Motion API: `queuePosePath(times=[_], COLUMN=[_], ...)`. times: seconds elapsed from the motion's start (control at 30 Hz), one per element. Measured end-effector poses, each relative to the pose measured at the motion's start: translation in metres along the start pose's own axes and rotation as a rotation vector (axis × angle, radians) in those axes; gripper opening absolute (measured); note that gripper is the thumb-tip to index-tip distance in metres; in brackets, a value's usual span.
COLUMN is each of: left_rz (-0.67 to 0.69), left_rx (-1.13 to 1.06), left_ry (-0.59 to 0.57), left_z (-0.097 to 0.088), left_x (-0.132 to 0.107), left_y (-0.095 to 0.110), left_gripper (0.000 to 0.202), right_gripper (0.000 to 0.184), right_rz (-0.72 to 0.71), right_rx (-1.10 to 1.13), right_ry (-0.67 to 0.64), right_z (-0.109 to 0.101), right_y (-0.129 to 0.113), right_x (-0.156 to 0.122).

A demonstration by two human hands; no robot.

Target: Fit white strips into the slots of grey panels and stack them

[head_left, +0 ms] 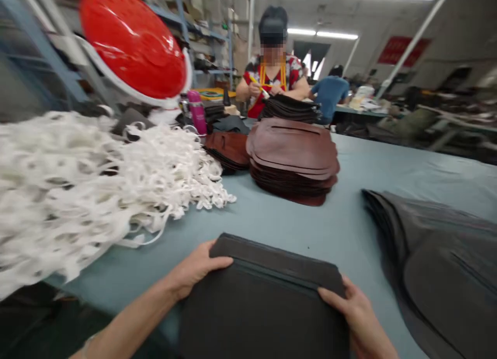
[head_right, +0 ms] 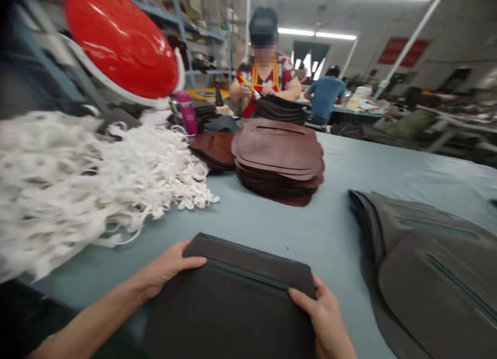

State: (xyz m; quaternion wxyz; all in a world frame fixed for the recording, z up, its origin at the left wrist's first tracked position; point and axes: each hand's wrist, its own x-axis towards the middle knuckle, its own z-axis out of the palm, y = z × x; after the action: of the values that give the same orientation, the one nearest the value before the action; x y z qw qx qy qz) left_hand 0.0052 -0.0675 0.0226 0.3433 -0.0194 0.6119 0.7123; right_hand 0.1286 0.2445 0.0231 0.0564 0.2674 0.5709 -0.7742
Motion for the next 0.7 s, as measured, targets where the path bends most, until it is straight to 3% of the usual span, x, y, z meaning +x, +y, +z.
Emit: queuePosePath(times=[0.1, 0.17, 0.23, 0.3, 0.37, 0.43, 0.5, 0.6, 0.7], left_rz=[-0.091, -0.059, 0.111, 0.331, 0.514, 0.630, 0.707, 0.751, 0.731], left_rx=[0.035, 0.103, 0.267, 0.533, 0.807, 0.982, 1.048, 1.099, 1.145], left_ry=[-0.038, -0.019, 0.126, 0.332, 0.486, 0.548, 0.545, 0.504, 0.437], left_z=[-0.003, -0.008, -0.016, -0.025, -0.030, -0.027, -0.019, -0.007, -0.007], left_x=[0.006, 0.011, 0.016, 0.019, 0.020, 0.018, 0.014, 0.006, -0.005], left_y=[0.000, -0.004, -0.009, -0.013, -0.016, -0.016, -0.018, -0.023, -0.033], left_gripper=[0.065, 0.065, 0.061, 0.054, 0.045, 0.036, 0.031, 0.030, 0.035], right_gripper=[0.044, 0.042, 0.041, 0.040, 0.036, 0.026, 0.024, 0.041, 0.050], right_rz=[-0.069, -0.131, -0.245, -0.382, -0.487, -0.573, -0.719, -0.944, -1.066], right_rx=[0.019, -0.052, -0.183, -0.387, -0.631, -0.843, -0.992, -1.281, -1.537], right_ry=[0.003, 0.065, 0.212, 0.398, 0.501, 0.453, 0.319, 0.188, 0.171], right_z=[0.011, 0.007, -0.004, -0.015, -0.019, -0.014, -0.002, 0.011, 0.004], right_y=[-0.005, -0.004, 0.001, 0.008, 0.013, 0.017, 0.019, 0.024, 0.033], right_x=[0.002, 0.009, 0.015, 0.019, 0.021, 0.023, 0.025, 0.029, 0.032])
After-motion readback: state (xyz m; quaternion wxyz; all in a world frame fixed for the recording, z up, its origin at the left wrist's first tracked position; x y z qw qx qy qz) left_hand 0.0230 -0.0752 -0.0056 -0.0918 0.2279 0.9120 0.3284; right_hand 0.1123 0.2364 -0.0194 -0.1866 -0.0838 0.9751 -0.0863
